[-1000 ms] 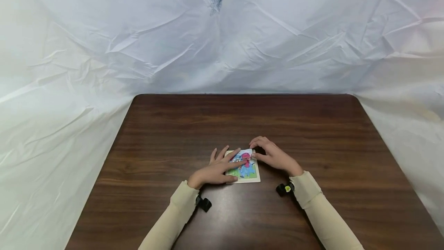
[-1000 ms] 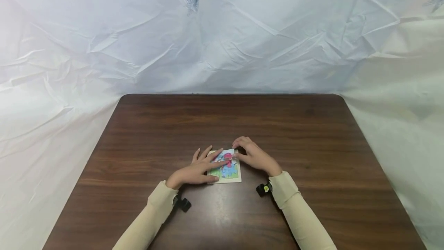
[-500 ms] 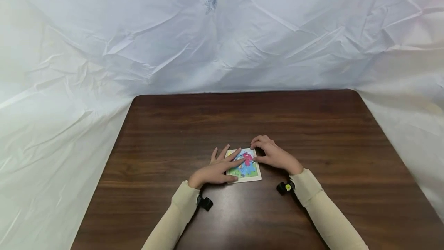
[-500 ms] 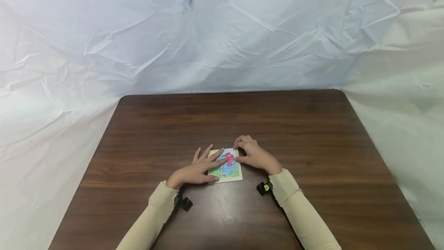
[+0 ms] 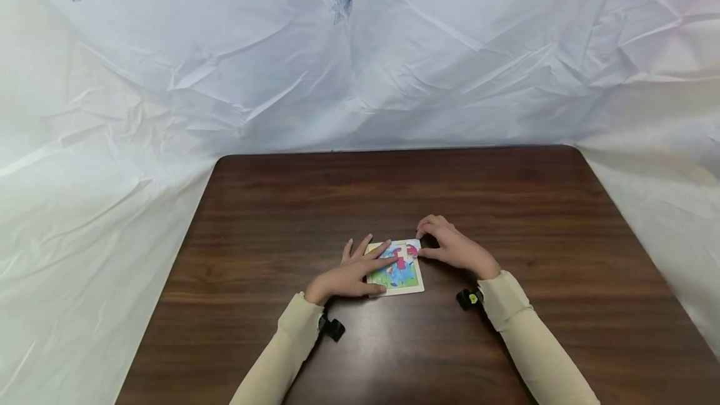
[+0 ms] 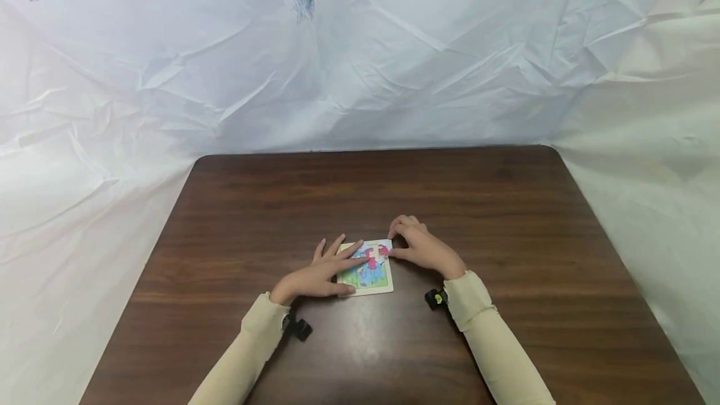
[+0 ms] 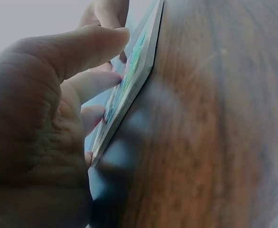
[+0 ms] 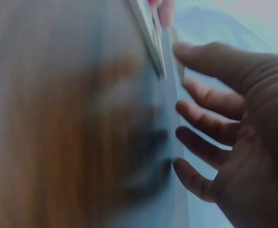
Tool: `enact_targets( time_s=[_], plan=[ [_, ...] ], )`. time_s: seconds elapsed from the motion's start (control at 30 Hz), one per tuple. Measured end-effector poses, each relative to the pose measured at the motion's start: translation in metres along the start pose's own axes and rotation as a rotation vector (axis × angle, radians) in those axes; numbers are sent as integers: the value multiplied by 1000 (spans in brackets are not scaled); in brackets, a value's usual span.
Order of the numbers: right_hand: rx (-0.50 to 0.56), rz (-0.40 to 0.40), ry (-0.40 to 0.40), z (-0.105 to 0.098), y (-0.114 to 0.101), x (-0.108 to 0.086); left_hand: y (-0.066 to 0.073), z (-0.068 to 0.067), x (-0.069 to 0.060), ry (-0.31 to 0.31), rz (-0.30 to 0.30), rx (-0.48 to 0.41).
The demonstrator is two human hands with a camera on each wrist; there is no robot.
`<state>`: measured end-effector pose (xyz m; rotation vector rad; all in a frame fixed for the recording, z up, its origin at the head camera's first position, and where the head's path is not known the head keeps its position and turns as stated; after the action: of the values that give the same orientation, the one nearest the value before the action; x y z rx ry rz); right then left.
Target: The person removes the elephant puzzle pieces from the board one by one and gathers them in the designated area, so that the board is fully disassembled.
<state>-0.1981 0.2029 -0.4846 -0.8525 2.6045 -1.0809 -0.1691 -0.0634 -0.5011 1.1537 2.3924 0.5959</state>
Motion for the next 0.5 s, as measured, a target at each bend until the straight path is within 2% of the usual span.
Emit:
enact_targets(
  time_s=[0.27,0.5],
  plan=[
    [-7,34,66,-25,15,-19,0,0,-3,44,-2,-102],
    [32,51,118,-51,30,-40,-1,0,-13,27,17,-97]
  ],
)
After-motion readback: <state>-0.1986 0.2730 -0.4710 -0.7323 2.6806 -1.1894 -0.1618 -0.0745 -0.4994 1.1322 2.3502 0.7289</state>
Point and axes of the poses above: each hand's wrist, its own x-axis towards the middle knuckle, its own z-axis out of the palm, y = z × x, the point moved 2 cm from there along x, towards the middle knuckle, and after that the axes turned 6 degrees about x, right-handed, at the moved point
